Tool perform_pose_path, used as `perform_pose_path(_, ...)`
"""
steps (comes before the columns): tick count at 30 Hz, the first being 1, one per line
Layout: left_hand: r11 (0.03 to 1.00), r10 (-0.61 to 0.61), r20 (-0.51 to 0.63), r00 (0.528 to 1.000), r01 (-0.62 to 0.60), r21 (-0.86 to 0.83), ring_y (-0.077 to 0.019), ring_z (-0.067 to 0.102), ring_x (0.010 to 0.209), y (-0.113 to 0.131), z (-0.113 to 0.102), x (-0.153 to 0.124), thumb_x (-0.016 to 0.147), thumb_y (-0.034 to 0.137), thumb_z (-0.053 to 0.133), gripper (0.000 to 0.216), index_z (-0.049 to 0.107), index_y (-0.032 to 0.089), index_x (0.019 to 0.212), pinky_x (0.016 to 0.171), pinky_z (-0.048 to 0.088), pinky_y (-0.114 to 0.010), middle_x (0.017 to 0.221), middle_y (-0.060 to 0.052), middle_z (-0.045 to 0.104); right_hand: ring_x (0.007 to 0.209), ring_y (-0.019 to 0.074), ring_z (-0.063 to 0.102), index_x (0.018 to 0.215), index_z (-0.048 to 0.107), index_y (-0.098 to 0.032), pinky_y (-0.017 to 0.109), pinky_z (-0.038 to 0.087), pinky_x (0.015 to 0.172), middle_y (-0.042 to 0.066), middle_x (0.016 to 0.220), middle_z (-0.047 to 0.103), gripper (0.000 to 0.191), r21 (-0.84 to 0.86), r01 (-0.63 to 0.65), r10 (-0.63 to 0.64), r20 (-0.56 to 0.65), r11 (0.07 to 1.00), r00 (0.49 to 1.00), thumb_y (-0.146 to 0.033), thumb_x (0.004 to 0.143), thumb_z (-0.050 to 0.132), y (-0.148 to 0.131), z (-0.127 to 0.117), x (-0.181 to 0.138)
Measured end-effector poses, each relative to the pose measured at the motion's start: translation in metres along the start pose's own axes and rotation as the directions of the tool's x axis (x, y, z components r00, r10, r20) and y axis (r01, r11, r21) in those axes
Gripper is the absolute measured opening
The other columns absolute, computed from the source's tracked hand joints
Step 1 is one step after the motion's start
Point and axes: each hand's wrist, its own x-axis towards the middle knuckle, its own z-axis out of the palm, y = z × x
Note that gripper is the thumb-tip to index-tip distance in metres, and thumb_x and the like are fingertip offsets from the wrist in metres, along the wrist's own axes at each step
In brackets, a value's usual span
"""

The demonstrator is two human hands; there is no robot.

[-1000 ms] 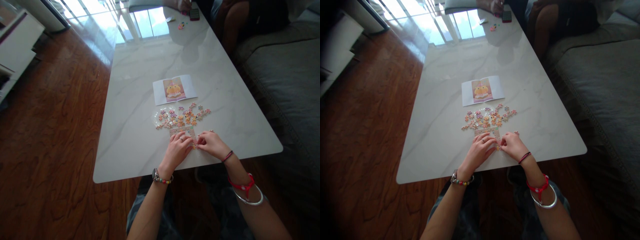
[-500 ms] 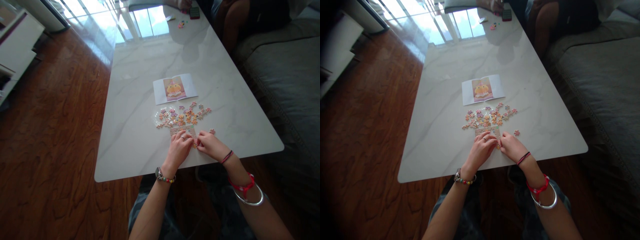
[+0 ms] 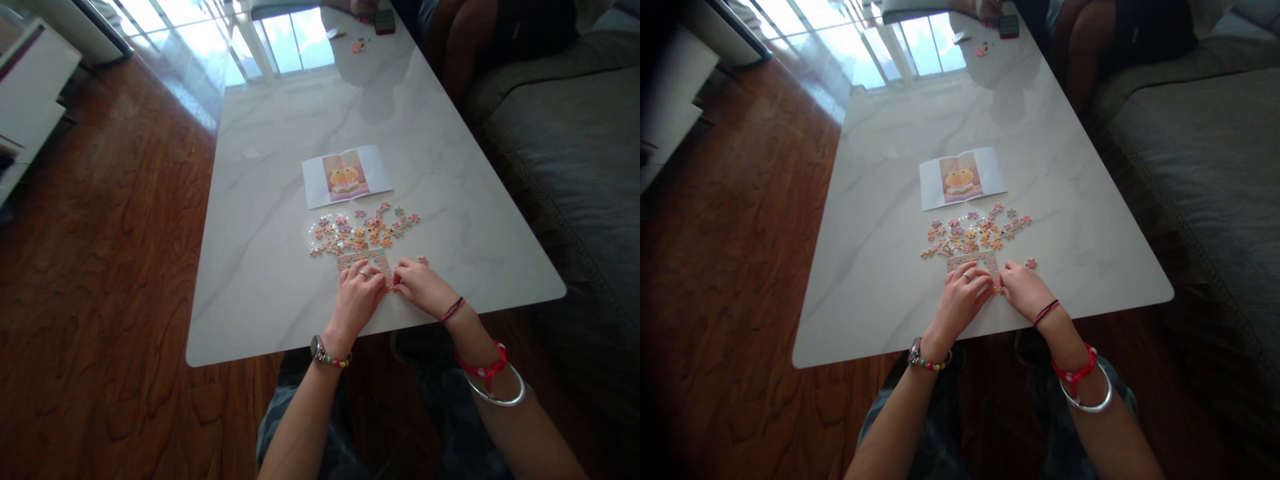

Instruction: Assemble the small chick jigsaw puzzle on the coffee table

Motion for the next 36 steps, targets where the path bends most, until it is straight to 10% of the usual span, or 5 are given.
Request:
perform_pose_path(24,0.974,-0.221,-0.004,0.975,0.22,-0.054,-0.0244,0.041,0.112,0.014,0.004,0.005,0.077,0.021,0.055,0.005,0.059,0.023,0.079,0.086,0.038,-0.042,0.094,-0.004,0.06,0.067,0.0142,0.057,0.061,0.056,-0.019,0.028,0.037,0.074,0.0,0.064,0.063,0.008,0.121,-0.217,0.222,-0.022,0.969,0.975,-0.018,0.069,0.057,-0.006,0.0,0.004)
perform_pose_path(30,0.978,-0.185,-0.082,0.979,0.175,-0.116,-0.0222,0.048,0.104,0.017,0.004,0.005,0.077,0.022,0.052,0.016,0.054,0.021,0.093,0.085,0.041,-0.04,0.101,-0.006,0.056,0.069,0.0122,0.056,0.083,0.06,-0.018,0.026,0.042,0.068,0.002,0.078,0.061,0.012,0.257,-0.047,0.085,-0.137,0.965,0.987,-0.02,0.073,0.054,0.002,-0.004,0.003)
perform_pose_path(36,0.992,-0.038,-0.042,0.998,0.033,-0.119,-0.0225,0.024,0.129,-0.024,-0.02,-0.011,0.075,0.021,0.056,0.06,0.029,0.023,0.128,0.102,0.029,-0.044,0.135,-0.01,0.035,0.099,0.0225,0.047,0.111,0.053,-0.025,0.038,0.042,0.08,0.007,0.116,0.052,0.051,0.027,0.112,-0.106,-0.169,0.993,0.98,-0.021,0.062,0.068,0.005,-0.001,0.002)
